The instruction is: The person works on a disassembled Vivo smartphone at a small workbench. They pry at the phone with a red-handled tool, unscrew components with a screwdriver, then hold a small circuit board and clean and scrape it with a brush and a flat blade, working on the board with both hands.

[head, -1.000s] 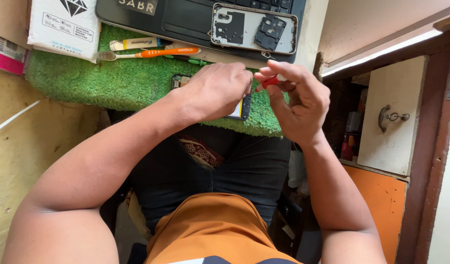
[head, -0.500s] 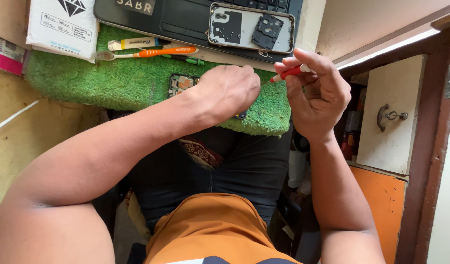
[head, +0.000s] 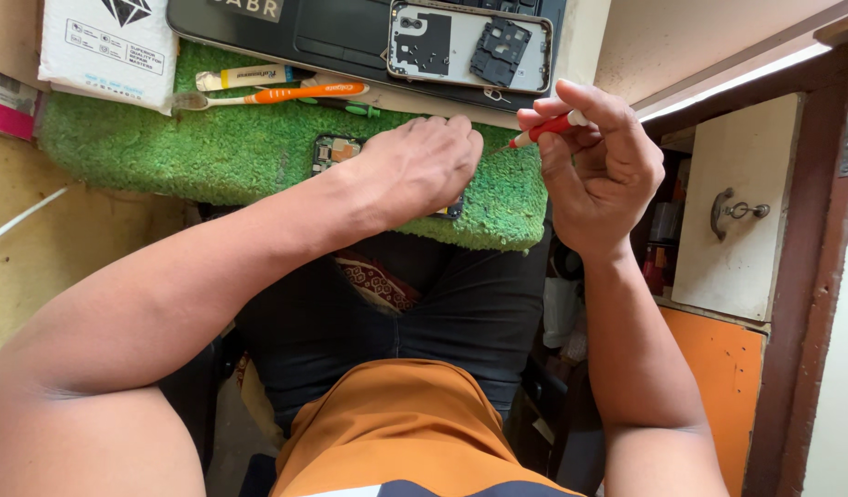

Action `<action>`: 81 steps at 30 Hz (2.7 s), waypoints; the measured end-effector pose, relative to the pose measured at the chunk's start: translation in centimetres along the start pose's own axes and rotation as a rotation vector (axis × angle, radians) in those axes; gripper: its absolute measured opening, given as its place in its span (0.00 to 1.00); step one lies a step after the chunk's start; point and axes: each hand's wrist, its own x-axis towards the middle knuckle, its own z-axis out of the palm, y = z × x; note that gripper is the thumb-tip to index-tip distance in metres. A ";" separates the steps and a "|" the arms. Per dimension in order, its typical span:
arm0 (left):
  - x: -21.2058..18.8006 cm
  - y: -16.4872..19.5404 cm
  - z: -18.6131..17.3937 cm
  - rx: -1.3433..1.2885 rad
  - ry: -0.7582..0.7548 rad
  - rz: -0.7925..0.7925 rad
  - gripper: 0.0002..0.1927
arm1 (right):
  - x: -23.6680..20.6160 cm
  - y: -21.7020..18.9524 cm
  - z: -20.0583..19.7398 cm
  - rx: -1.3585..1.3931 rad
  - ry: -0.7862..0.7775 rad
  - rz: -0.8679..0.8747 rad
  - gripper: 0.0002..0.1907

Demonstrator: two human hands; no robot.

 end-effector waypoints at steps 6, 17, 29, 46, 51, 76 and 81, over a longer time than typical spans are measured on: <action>1.5 -0.9 -1.0 -0.179 0.093 0.014 0.12 | 1.6 0.8 -1.4 0.008 -0.045 -0.021 0.18; 1.6 -1.3 -2.9 -0.250 0.107 0.002 0.13 | 3.0 0.1 -0.7 -0.058 -0.118 0.001 0.21; 1.8 -1.6 -6.9 -0.227 0.090 -0.006 0.13 | 6.4 -1.9 0.0 -0.079 -0.115 0.016 0.21; 4.1 -1.9 -8.7 -0.222 0.014 -0.032 0.11 | 8.8 -2.1 -0.7 -0.276 -0.150 -0.109 0.21; 4.9 -1.9 -8.6 -0.213 -0.025 -0.094 0.09 | 8.6 -2.2 -1.5 -0.063 -0.211 0.068 0.22; 11.0 -2.6 -4.5 -0.107 0.095 0.027 0.11 | 7.1 4.0 -9.3 0.006 0.033 0.027 0.17; 14.4 -5.7 -6.2 0.016 0.420 0.056 0.08 | 8.0 5.0 -11.9 -0.037 0.036 0.026 0.18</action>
